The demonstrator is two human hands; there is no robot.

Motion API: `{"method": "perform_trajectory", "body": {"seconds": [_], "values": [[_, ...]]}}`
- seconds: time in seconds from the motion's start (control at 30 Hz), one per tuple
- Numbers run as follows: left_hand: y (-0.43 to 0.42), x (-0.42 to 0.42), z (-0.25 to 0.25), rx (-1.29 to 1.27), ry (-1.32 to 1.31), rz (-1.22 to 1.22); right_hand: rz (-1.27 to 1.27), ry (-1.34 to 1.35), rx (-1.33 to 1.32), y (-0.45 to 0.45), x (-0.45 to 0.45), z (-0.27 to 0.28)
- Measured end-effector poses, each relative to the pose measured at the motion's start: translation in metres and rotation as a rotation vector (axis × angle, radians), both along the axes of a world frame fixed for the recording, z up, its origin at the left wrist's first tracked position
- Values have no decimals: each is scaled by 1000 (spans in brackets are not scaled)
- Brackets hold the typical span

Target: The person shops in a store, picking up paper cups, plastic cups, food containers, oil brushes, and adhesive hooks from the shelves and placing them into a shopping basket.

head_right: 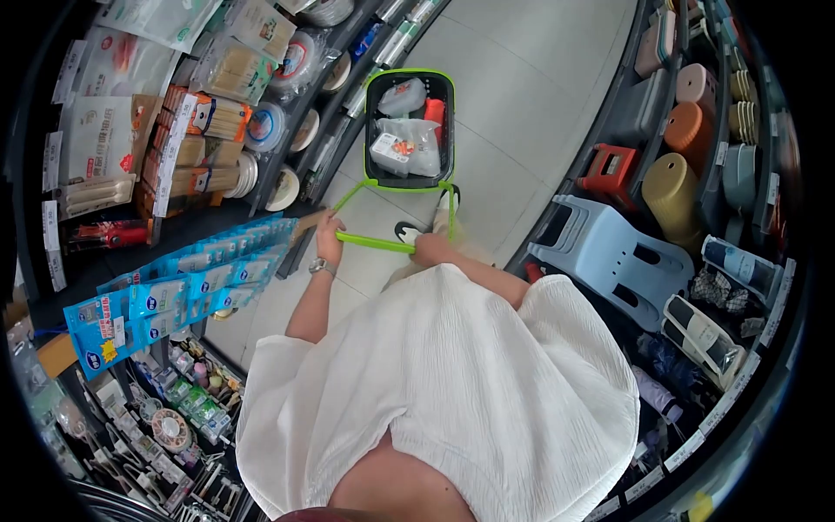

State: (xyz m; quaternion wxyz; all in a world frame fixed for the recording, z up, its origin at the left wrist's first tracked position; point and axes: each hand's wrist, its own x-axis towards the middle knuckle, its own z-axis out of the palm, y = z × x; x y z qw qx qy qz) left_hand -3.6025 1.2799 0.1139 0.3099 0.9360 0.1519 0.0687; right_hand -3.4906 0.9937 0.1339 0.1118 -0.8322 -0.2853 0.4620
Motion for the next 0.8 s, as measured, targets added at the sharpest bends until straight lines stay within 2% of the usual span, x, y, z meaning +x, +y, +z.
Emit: {"method": "perform_trajectory", "body": {"seconds": [0.1,0.2,0.33,0.5,0.57,0.6,0.73,0.8], "values": [[27,3,16,66,121,29,34,86,135,27,-2,-6],[38,3,21,254,320,162,164,215,205,47,5,-23],[30,9,36,148,473,256,165,353,286,47,19,-15],[-17,29,61,228,228,270,165,346,353,55,48,-20],[-43,40,68,345,104,259,148,315,403,58,62,-17],[-54,46,69,238,143,298,161,309,398,58,70,-14],[-83,61,58,146,107,416,270,293,324,44,86,-7],[-89,65,67,111,152,442,271,273,350,41,75,-44]]}}
